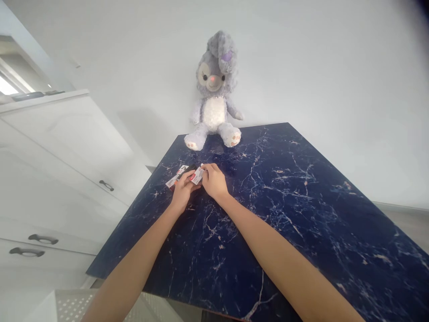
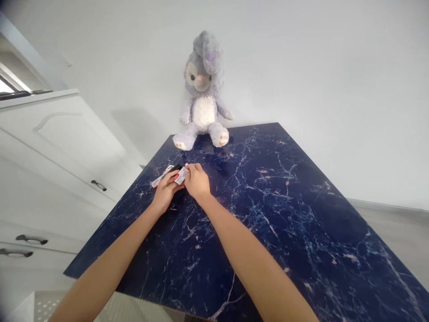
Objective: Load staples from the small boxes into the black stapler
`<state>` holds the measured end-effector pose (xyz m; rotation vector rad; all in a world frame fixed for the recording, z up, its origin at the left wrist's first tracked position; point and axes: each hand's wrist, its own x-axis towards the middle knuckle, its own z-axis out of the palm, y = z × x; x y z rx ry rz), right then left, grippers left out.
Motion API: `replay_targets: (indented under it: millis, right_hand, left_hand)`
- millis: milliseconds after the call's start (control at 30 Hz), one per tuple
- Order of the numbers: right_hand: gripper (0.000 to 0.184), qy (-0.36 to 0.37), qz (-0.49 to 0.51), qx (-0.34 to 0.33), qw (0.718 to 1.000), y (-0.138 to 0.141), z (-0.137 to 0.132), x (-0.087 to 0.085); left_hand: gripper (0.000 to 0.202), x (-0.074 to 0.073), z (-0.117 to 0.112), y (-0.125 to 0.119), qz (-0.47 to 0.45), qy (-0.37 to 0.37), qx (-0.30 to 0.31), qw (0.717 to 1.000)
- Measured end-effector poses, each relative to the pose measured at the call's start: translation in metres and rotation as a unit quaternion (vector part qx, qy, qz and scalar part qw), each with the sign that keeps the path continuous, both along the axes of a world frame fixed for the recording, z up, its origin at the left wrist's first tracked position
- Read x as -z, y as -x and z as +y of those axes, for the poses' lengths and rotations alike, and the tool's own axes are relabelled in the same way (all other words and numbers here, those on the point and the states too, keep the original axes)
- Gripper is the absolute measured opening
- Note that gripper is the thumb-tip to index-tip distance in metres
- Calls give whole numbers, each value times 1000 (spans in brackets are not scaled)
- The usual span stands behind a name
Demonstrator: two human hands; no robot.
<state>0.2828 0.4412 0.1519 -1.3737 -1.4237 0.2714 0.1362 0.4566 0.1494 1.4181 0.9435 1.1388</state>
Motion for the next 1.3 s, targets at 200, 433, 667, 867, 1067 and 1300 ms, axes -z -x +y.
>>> replay_targets:
  millis: [200,433,667,867,1067,1300]
  right_hand:
    - [24,14,149,15,989,-7,1,-2]
    - [18,55,225,-61,971,-15,3,-4]
    - [18,28,271,-116,955,-13,4,-6]
    - [26,22,262,-159,952,-12,1,-6]
    - [33,33,340,-172,924,-9,2,-5]
    - [28,96,289,-140,942,-10,7,1]
  left_hand:
    - [48,-5,-2,1,-42,32,37,998]
    - [53,-14,-10,-3,-73,23,74,994]
    - [48,-12,-7,-3,-6,-73,38,997]
    - [42,-16,-13,-4,-8,-131,47,990]
    - [45,-28,7,16,-109,-159,-21,981]
    - [24,-25,62,86,-191,-30,-296,935]
